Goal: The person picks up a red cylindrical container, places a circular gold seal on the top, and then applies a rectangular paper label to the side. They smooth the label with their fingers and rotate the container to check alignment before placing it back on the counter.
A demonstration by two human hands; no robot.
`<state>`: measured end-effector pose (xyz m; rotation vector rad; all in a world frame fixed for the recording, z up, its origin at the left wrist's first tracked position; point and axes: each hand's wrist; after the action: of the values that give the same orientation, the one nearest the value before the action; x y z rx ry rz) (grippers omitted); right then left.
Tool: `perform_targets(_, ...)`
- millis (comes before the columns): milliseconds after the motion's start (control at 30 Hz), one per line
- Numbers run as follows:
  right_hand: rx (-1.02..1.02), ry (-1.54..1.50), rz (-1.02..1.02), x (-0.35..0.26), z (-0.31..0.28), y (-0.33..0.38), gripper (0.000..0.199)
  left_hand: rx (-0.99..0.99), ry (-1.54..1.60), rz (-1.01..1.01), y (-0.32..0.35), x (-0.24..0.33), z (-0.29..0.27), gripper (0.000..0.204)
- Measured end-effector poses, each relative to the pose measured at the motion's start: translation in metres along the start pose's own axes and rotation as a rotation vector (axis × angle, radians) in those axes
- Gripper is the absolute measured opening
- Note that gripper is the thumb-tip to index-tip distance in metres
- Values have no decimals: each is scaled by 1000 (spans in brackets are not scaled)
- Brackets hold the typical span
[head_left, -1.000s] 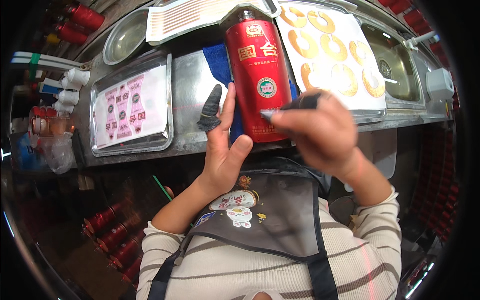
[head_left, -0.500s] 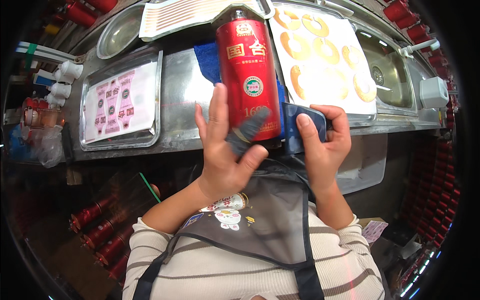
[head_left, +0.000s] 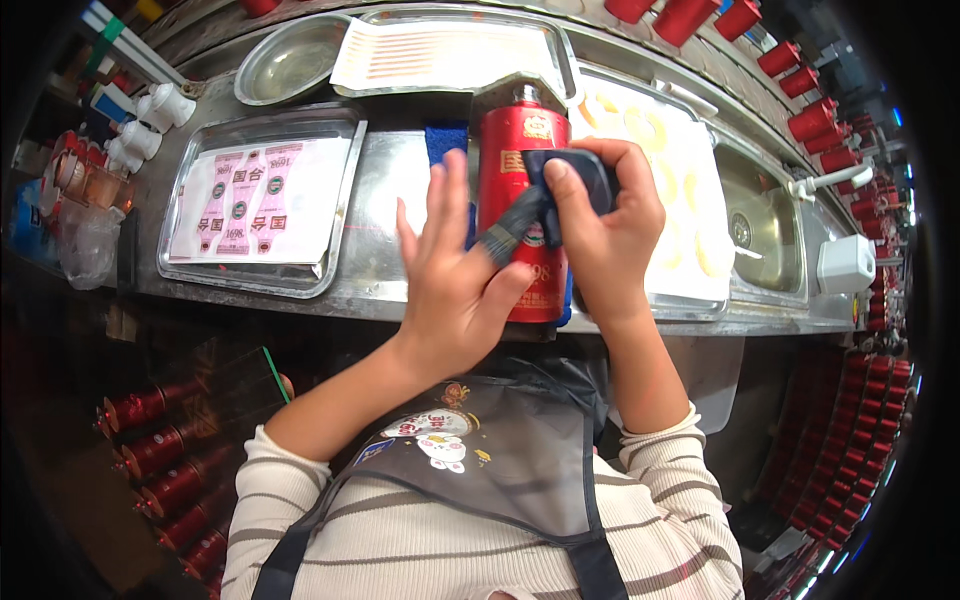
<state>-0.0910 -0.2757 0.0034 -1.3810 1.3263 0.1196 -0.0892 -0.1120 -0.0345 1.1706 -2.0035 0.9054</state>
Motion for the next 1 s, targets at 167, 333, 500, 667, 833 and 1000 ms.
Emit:
perform_targets(167,132,-101,254,56,-11,12,19,-1,-3,-68,-28,-20,10,55)
perform_targets(333,160,-195,307,62,-16,16,15,20,29,-188,-21,-43,11,55)
perform_targets(500,-35,-89,4,19,1,-17,18,50,0,11,-34,-18,7,51)
perform_targets(667,26,32,105,57,-24,-29,18,27,27,-134,-31,-48,6,56)
perform_targets(833,-170,188,-85,11,8,-47,17,32,166,-102,-20,-37,-2,57)
perform_targets(1000,-229,393,-535,1,2,-43,19,59,285,-121,-1,-43,-18,52)
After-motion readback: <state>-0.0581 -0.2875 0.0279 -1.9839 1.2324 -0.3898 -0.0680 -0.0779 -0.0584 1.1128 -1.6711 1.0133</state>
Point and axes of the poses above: each hand's wrist, its own y-axis away from the middle knuckle, its own z-axis out of the palm, x = y × z, and after that the axes turned 11 degrees about -z, right-handed
